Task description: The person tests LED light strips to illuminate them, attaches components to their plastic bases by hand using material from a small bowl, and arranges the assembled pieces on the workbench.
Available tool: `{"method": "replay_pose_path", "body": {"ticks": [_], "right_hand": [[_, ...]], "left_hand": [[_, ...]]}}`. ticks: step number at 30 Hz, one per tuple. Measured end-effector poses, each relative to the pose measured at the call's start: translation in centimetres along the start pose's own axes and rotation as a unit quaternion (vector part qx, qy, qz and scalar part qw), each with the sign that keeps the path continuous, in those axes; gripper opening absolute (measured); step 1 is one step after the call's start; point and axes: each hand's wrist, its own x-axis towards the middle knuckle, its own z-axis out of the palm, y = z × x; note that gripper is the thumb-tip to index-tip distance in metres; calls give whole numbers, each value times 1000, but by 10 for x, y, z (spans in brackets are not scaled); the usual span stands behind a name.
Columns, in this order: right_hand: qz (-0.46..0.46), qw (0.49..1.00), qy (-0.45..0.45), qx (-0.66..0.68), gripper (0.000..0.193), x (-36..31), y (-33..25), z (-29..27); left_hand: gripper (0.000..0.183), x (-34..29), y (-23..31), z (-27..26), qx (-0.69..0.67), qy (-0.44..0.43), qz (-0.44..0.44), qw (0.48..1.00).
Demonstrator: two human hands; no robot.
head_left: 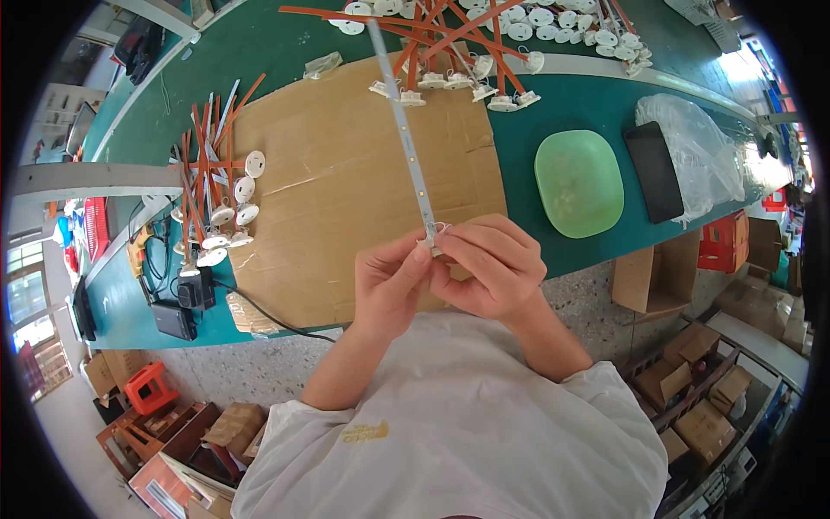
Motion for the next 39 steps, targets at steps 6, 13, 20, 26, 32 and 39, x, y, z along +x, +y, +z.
{"method": "replay_pose_path", "body": {"ticks": [6, 13, 20, 26, 32, 39], "right_hand": [[-20, 999, -33, 38, 24, 5, 3, -13], [-17, 998, -56, 16, 28, -1, -6, -22], [55, 992, -93, 65, 21, 16, 6, -18], [156, 980, -83, -92, 18, 68, 76, -44], [129, 966, -179, -136, 10, 89, 97, 13], [-16, 924, -281, -257, 12, 109, 115, 102]], "left_hand": [[29, -1, 5, 6, 37, 3, 13, 999], [34, -8, -2, 2, 135, 18, 71, 988], [33, -8, -4, -26, 274, 64, 172, 944], [26, -18, 17, -55, 409, 268, 239, 839], [33, -16, 25, -54, 725, 270, 246, 584], [33, -11, 18, -40, 775, 206, 208, 560]]}}
